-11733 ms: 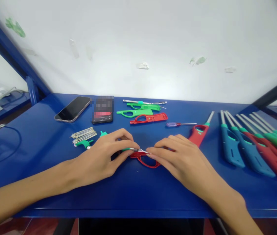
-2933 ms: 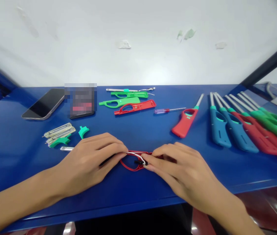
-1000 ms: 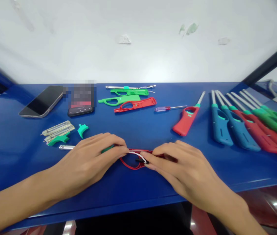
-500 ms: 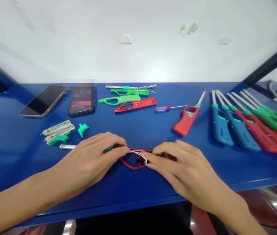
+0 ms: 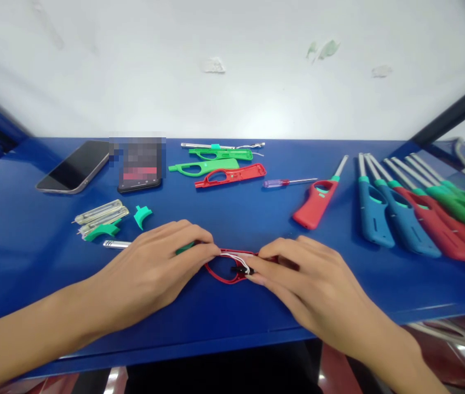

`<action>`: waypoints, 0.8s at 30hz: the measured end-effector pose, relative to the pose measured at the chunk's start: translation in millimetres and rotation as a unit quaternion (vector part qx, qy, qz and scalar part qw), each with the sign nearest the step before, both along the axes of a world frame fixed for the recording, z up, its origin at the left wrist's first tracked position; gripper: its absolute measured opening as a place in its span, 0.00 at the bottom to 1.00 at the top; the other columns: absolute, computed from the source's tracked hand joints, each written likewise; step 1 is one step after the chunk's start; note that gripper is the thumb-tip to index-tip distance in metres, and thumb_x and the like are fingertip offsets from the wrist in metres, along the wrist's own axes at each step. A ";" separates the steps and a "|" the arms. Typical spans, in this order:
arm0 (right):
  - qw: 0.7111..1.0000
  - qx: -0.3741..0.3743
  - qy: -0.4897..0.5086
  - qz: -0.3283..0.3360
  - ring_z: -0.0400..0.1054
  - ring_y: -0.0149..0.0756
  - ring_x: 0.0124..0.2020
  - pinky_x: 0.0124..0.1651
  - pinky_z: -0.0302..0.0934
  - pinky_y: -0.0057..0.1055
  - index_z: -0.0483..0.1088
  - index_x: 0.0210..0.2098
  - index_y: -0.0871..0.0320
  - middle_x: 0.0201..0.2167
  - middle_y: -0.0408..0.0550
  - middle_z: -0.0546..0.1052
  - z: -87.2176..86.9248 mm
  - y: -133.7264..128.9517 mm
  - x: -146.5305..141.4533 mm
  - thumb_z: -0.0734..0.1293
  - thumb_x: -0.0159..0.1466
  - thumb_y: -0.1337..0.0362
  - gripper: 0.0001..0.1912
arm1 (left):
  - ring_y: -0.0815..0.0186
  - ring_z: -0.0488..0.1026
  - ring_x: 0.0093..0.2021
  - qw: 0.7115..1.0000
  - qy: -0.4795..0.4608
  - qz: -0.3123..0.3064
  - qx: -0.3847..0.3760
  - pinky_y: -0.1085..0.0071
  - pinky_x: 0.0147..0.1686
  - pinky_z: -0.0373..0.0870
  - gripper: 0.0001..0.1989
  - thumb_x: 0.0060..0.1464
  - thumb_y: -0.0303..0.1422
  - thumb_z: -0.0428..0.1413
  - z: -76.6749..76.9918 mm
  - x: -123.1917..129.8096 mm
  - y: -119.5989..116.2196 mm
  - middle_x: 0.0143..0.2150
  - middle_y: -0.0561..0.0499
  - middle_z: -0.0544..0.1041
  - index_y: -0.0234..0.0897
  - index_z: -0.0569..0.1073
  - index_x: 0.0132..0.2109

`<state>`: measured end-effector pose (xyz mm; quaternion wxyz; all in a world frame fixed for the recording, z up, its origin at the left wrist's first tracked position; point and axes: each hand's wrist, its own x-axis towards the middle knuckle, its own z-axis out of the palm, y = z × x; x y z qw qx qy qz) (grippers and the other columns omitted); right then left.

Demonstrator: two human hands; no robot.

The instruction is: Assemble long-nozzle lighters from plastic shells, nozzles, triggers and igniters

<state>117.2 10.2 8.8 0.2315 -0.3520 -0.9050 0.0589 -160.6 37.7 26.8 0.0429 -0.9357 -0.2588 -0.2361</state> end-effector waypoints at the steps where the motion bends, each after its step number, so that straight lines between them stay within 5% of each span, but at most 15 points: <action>1: 1.000 -0.004 0.000 -0.004 0.67 0.34 0.38 0.45 0.57 0.35 0.74 0.58 0.49 0.43 0.41 0.77 -0.5 -0.7 0.3 0.64 0.77 0.63 0.13 | 0.64 0.78 0.41 1.000 -0.004 -0.002 -0.010 0.69 0.43 0.75 0.13 0.72 0.24 0.48 -0.8 -0.1 0.2 0.44 0.46 0.81 0.34 0.78 0.49; 24: 0.997 0.028 0.069 0.000 0.76 0.33 0.40 0.45 0.63 0.33 0.78 0.47 0.52 0.44 0.39 0.83 -1.5 0.1 3.5 0.67 0.75 0.64 0.07 | 0.65 0.78 0.41 0.999 -0.005 0.002 -0.039 0.71 0.41 0.75 0.16 0.72 0.24 0.47 -1.5 -3.4 -0.2 0.45 0.45 0.80 0.35 0.80 0.51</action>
